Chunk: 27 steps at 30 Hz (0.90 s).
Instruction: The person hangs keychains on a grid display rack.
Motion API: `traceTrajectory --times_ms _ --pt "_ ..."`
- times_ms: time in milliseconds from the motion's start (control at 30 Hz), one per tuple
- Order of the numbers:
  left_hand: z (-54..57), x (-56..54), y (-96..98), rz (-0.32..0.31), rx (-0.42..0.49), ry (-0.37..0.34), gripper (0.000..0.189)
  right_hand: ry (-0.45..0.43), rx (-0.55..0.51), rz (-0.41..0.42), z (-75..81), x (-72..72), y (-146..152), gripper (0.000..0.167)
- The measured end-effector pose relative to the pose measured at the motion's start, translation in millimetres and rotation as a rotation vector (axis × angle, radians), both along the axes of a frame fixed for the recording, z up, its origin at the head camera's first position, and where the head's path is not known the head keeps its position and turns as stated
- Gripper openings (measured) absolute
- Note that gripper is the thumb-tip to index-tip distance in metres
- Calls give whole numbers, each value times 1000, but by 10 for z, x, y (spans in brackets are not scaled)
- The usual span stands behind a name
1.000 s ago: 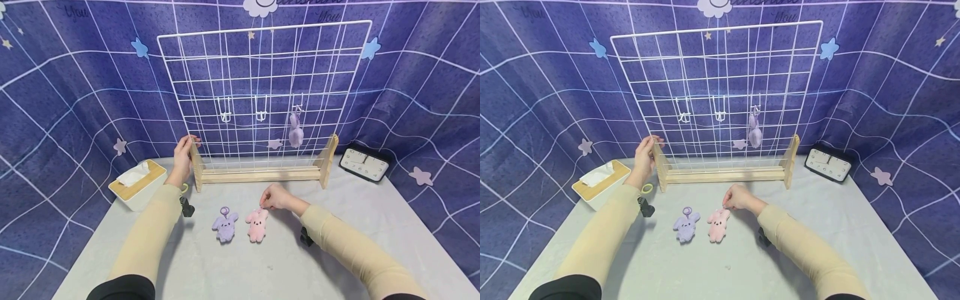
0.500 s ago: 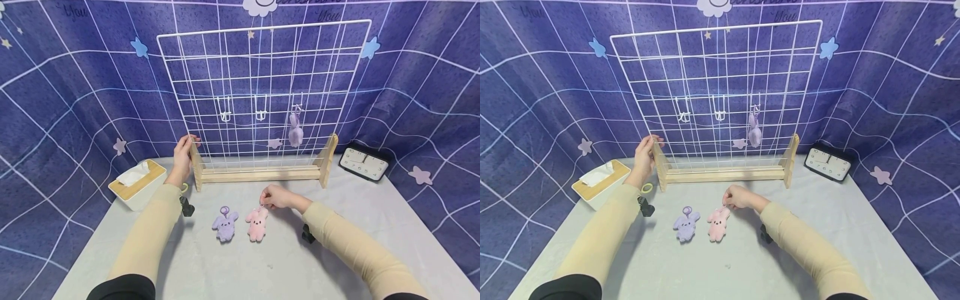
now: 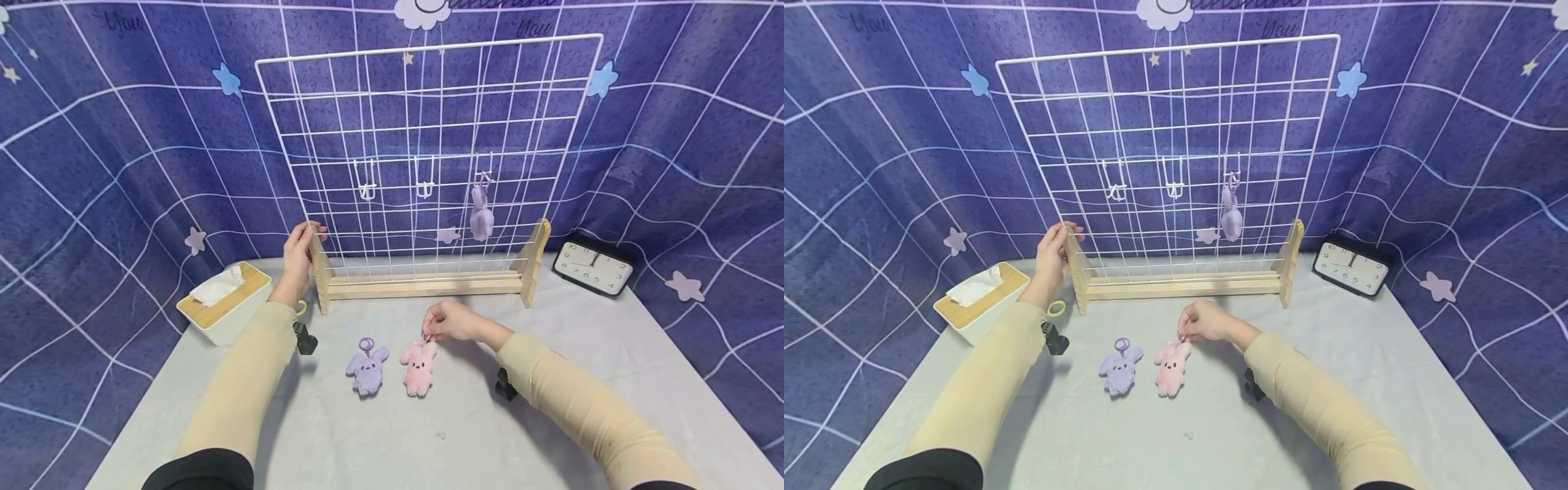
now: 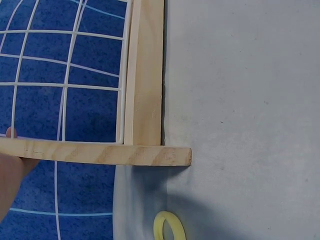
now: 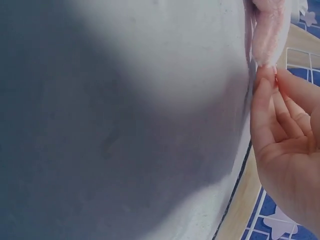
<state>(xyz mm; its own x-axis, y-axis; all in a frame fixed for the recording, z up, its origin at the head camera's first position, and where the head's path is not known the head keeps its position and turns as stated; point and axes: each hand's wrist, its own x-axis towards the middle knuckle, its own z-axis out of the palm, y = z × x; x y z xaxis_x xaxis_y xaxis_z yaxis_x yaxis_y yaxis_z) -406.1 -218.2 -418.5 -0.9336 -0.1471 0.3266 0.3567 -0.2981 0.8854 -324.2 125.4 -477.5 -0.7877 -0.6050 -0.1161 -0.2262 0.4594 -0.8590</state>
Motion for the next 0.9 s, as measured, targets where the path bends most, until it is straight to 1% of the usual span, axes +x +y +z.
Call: traceTrajectory --times_ms 67,267,400,533,700,800,900 --pt "1 2 -3 -2 1 -3 18 32 -16 10 3 -3 7 2" --pt "5 17 -10 -3 -6 -20 19 109 -65 42 79 -17 24 16" --pt "5 15 -7 2 -11 -19 19 155 -75 51 176 -33 31 16" --pt "6 12 -1 9 -7 -9 22 207 -61 53 243 -55 39 13" --pt "3 14 2 7 -7 -19 23 202 -27 44 292 -44 53 9" --pt "5 18 5 2 -3 -25 21 148 -39 49 345 -20 65 8" --pt "10 19 9 2 2 -23 20 102 -67 48 425 6 79 11"
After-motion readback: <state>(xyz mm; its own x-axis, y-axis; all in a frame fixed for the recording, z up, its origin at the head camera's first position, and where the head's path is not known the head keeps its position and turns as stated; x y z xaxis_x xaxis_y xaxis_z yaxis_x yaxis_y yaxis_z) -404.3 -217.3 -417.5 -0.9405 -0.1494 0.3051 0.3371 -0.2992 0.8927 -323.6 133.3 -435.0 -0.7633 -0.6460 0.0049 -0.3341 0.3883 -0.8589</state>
